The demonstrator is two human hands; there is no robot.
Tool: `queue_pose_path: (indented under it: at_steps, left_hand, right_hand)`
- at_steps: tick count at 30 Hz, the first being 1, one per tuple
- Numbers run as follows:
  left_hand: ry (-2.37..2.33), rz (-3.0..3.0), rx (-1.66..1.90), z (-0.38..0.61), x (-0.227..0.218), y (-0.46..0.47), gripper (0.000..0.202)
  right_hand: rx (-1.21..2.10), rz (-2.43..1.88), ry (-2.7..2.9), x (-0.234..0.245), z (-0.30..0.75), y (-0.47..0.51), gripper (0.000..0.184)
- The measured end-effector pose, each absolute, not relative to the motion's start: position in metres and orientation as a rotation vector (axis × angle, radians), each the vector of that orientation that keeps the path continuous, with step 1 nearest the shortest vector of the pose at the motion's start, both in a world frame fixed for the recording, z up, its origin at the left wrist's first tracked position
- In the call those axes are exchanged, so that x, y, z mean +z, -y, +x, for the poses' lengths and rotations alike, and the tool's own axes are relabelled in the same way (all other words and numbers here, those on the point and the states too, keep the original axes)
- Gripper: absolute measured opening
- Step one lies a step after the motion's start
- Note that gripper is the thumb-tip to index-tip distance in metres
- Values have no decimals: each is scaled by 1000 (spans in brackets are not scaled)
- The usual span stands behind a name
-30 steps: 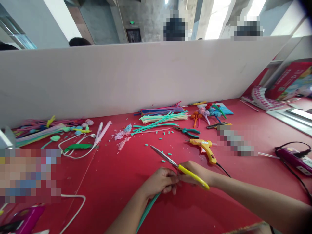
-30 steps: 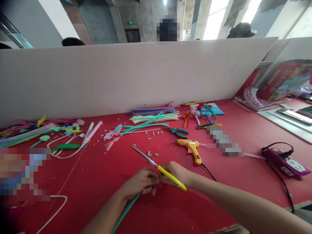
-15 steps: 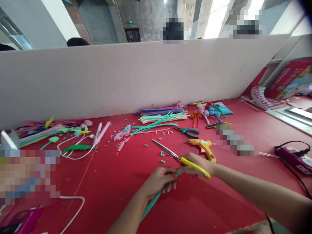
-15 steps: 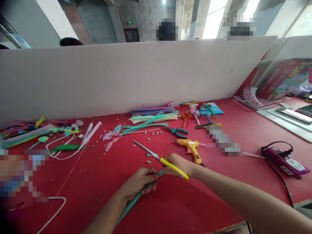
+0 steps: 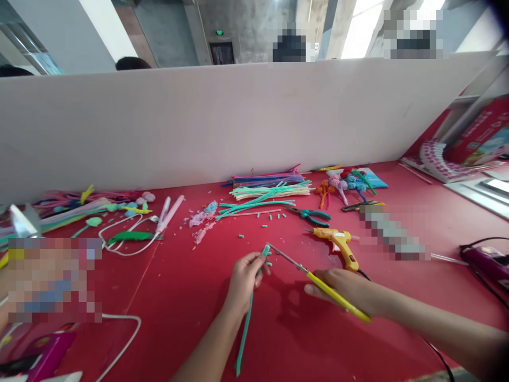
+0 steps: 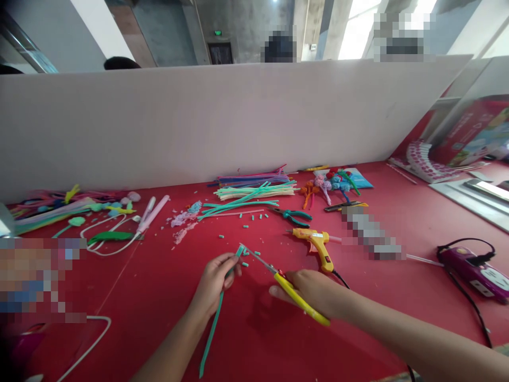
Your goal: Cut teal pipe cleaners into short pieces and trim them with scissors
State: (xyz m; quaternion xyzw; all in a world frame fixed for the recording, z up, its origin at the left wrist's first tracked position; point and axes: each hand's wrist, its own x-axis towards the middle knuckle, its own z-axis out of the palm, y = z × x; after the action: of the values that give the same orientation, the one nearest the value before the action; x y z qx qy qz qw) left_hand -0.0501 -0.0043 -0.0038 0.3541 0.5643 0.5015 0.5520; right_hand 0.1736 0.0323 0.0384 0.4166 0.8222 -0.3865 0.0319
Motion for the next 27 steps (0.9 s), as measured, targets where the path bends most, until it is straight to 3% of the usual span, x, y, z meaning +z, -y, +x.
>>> queue_pose_path:
  at_steps: [27]
  left_hand:
    - [-1190, 774, 1121, -50, -2, 4, 17]
  right_hand:
    - [-1496, 1210, -2407, 35, 164, -20, 40]
